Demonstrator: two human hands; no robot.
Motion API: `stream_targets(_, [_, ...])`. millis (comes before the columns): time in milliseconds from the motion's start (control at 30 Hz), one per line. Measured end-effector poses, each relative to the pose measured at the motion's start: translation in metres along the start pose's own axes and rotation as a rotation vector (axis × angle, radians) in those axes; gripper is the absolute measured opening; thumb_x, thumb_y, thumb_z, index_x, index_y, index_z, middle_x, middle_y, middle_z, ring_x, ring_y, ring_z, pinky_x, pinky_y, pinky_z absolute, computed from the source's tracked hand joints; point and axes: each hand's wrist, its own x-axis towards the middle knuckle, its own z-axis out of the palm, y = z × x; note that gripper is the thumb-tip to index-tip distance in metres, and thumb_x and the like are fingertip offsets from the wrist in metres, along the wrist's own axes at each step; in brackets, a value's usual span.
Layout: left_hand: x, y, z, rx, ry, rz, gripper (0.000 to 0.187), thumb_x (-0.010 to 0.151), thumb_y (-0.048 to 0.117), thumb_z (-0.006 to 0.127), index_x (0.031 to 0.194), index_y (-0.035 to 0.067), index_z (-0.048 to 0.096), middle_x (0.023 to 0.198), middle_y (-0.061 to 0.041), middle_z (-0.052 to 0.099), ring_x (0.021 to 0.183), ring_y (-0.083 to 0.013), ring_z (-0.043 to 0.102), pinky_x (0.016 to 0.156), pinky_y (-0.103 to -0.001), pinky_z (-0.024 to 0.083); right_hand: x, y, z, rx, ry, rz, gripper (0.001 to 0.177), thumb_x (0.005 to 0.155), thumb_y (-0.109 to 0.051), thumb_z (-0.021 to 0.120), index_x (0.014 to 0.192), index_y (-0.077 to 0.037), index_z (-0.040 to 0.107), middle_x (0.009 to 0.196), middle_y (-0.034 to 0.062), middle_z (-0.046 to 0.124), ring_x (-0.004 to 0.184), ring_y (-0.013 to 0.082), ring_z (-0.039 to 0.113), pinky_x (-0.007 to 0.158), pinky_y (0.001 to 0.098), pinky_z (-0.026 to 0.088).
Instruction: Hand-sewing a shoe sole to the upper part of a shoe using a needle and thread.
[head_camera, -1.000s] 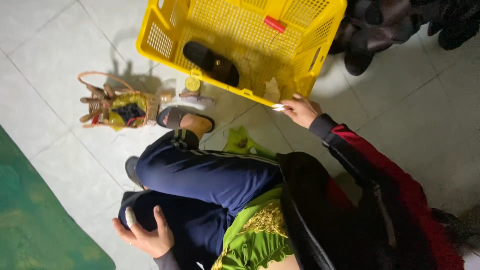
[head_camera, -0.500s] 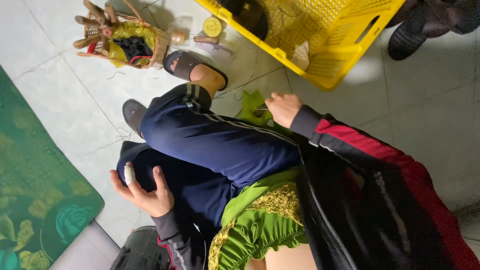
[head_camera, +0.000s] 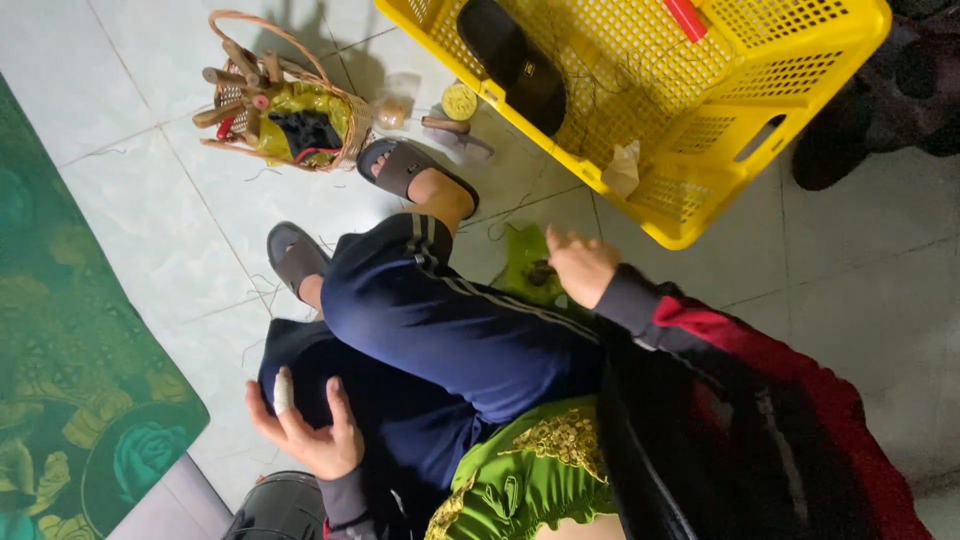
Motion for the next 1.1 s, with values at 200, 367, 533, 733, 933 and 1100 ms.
stream_targets(200, [0.007,-0.001,-0.003,0.006,0.040,-0.033,0.049,0.085,0.004,0.066,0.127,-0.011,0.047,0.147,-0.025,0.027,0.133,-0.0423,0.036,0.110,-0.047,0.035,0.083,0.071,-0.082,0.218,0.423,0.115,0.033,0.090,-0.024,0.057,0.121,-0.015,0.059,0.100,0.0126,0.069,0.074,0.0406,0.064,0.058,0.0499,0.050])
stream_targets(367, [0.014,0.001,-0.004,0.093,0.047,-0.106,0.041,0.088,0.003,0.062,0.124,-0.011,0.049,0.146,-0.029,0.029,0.131,-0.0448,0.040,0.106,-0.047,0.039,0.254,0.128,-0.006,0.340,0.455,-0.079,0.027,0.084,-0.016,0.060,0.109,-0.005,0.064,0.098,0.0156,0.069,0.080,0.0382,0.063,0.068,0.0436,0.049])
stream_targets(533, [0.014,-0.006,-0.001,0.121,0.097,-0.155,0.037,0.092,0.004,0.052,0.123,-0.014,0.045,0.144,-0.032,0.030,0.126,-0.0463,0.044,0.106,-0.050,0.039,0.326,0.106,0.017,0.205,-0.033,0.130,0.052,0.090,-0.026,0.056,0.140,-0.021,0.041,0.116,0.0187,0.062,0.097,0.0449,0.060,0.080,0.0516,0.048])
stream_targets(733, [0.018,-0.006,-0.003,0.061,0.091,-0.204,0.060,0.089,-0.001,0.054,0.139,-0.013,0.023,0.137,-0.033,0.030,0.123,-0.0477,0.044,0.108,-0.053,0.033,0.339,0.126,0.040,0.130,0.108,0.208,0.032,0.082,-0.031,0.066,0.105,-0.008,0.067,0.102,0.0228,0.066,0.090,0.0446,0.062,0.075,0.0515,0.050])
stream_targets(933, [0.012,-0.002,-0.005,0.229,0.121,-0.066,0.038,0.091,0.011,0.058,0.121,-0.011,0.052,0.140,-0.031,0.036,0.131,-0.0458,0.039,0.109,-0.052,0.036,0.245,0.131,-0.042,0.707,0.217,0.235,0.019,0.086,-0.017,0.056,0.102,-0.008,0.063,0.067,0.0079,0.060,0.042,0.0218,0.056,0.046,0.0347,0.043])
stream_targets(1100, [0.010,0.013,-0.001,0.033,0.129,-0.057,0.040,0.087,0.001,0.063,0.124,-0.009,0.052,0.144,-0.029,0.035,0.129,-0.0417,0.042,0.104,-0.043,0.037,0.157,0.120,-0.105,0.869,0.700,-0.295,0.016,0.089,0.003,0.062,0.102,0.012,0.056,0.097,0.0170,0.060,0.060,0.0242,0.065,0.052,0.0274,0.050])
